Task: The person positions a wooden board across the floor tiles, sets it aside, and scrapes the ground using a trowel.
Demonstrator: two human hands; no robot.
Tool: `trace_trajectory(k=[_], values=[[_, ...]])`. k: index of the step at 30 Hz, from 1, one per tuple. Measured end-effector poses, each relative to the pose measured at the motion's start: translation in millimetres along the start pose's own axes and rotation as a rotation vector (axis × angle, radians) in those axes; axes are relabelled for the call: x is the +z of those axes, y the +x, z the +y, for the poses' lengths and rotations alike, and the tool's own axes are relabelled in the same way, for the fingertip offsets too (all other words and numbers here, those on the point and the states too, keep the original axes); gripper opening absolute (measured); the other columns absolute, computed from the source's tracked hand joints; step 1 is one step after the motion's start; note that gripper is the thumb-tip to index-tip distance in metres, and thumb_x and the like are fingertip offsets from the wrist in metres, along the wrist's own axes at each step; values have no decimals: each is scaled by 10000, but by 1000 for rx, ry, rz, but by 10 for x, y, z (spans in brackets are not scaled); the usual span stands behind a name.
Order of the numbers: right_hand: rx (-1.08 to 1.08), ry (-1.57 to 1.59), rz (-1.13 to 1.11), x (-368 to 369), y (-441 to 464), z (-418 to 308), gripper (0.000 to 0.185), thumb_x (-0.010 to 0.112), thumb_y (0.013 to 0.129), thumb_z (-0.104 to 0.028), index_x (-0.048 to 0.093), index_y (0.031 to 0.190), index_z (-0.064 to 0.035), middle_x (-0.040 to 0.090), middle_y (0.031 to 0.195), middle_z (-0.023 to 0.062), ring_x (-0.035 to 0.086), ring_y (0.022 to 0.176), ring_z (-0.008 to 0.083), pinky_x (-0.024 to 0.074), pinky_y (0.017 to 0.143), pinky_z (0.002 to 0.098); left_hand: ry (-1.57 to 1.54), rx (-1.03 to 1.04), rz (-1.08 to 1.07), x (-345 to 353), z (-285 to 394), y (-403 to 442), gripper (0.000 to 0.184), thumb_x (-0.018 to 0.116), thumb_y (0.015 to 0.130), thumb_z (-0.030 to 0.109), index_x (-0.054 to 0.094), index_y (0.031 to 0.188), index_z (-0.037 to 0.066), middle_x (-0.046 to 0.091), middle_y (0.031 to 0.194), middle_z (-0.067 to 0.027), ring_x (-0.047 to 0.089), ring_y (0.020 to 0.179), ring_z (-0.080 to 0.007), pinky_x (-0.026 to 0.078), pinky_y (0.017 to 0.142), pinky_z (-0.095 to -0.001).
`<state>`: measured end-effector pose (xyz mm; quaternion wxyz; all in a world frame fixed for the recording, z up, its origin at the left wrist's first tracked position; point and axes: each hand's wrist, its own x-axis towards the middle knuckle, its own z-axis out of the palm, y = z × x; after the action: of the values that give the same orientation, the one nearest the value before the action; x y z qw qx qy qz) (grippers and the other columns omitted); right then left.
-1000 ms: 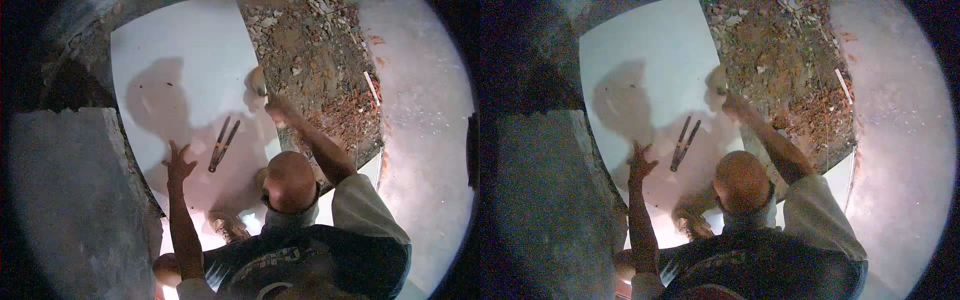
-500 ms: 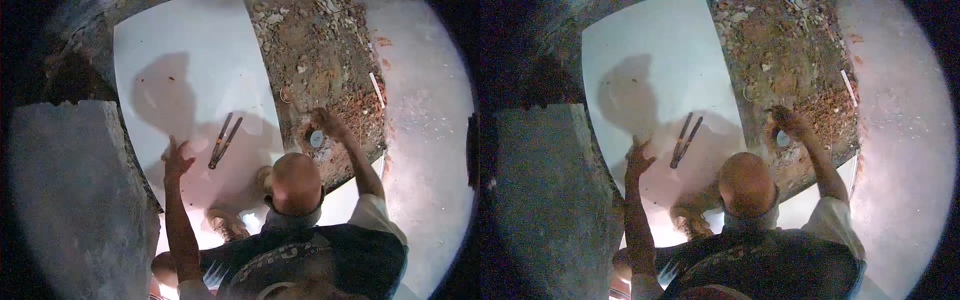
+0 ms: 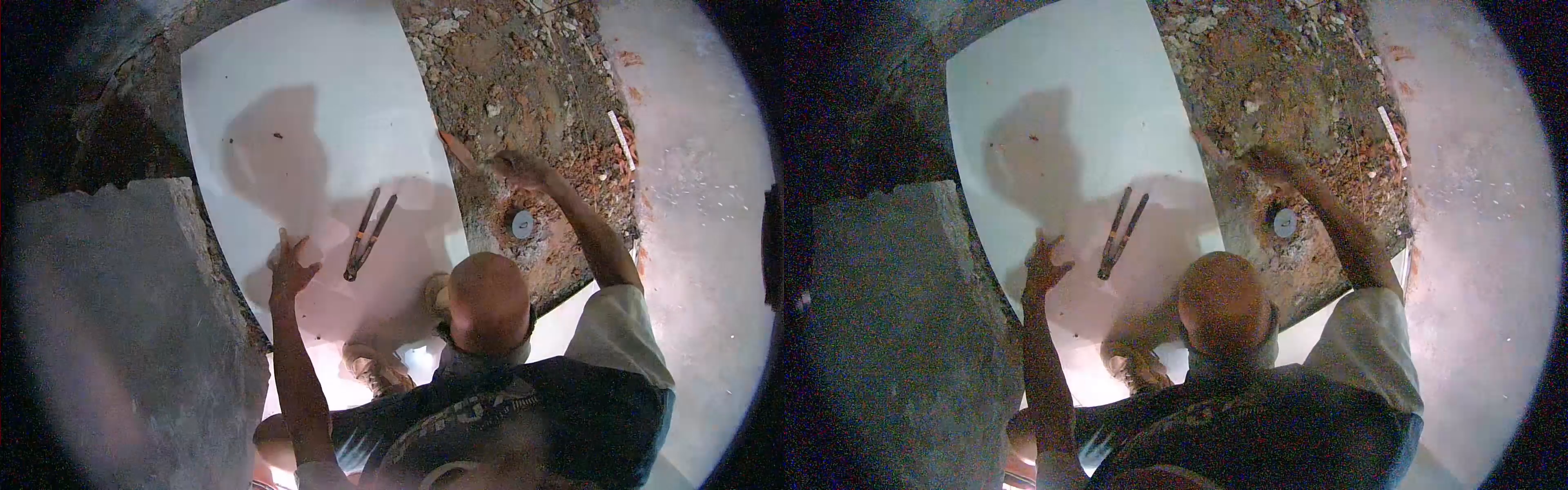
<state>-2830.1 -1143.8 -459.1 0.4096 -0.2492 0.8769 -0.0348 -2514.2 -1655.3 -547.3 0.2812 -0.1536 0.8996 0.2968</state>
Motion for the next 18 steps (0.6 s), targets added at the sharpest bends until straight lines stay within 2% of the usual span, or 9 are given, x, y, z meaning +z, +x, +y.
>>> trace_trajectory(k=[1,2,4,5,7,10,13,15,18], values=[[-86,-94,66,68,136,147,484,521,1018,-425,538,1379,-102,621,1199,180,619,1082,276,497,915,422,3,-2,-1,-11,8,-2,790,859,719,405,556,1424,217,62,1674,-188,342,1466,-359,202,1142,-671],[-291,-313,216,243,334,512,467,534,1017,-392,532,1384,-105,612,1220,177,618,1066,277,503,894,429,10,13,7,5,-12,-10,797,859,718,409,552,1428,217,58,1675,-189,341,1467,-359,202,1141,-673],[-276,-326,257,161,403,475,458,543,1017,-342,503,1412,-113,580,1273,167,613,1045,274,513,852,443,26,40,25,38,-68,-18,812,859,716,416,544,1438,217,52,1675,-190,338,1470,-358,200,1138,-678],[-59,-122,145,-220,334,44,467,540,1020,-325,481,1434,-119,558,1305,160,609,1039,271,516,832,451,-5,19,-10,32,-84,-4,820,858,718,421,536,1445,219,47,1677,-189,333,1473,-358,196,1138,-682],[65,15,26,-423,385,-72,494,560,1005,-300,462,1458,-128,543,1321,154,603,1038,275,522,801,459,-47,-8,-58,10,-70,23,835,854,721,429,522,1458,222,38,1679,-183,323,1479,-357,188,1136,-691],[-81,7,47,-416,639,279,564,634,939,-281,473,1459,-137,575,1249,169,589,1064,307,525,785,463,-33,7,-57,-18,-37,8,852,845,730,445,500,1477,226,24,1685,-162,303,1490,-354,176,1132,-709],[66,338,124,-754,699,-137,642,698,870,-253,475,1461,-143,622,1129,194,587,1054,339,527,771,465,-111,43,-34,78,-152,24,855,834,746,445,475,1492,231,22,1690,-140,294,1493,-357,184,1128,-717],[94,502,197,-1004,723,-420,598,671,898,-266,480,1451,-139,612,1068,160,575,977,301,511,730,435,-60,22,-58,41,-108,18,855,828,754,447,461,1498,239,31,1690,-130,299,1489,-361,196,1121,-720],[1,659,382,-1522,537,-799,536,630,941,-286,488,1435,-134,596,976,110,557,861,246,487,667,390,13,9,-47,65,-177,18,847,823,759,446,454,1498,257,50,1688,-130,318,1477,-366,218,1110,-720]])
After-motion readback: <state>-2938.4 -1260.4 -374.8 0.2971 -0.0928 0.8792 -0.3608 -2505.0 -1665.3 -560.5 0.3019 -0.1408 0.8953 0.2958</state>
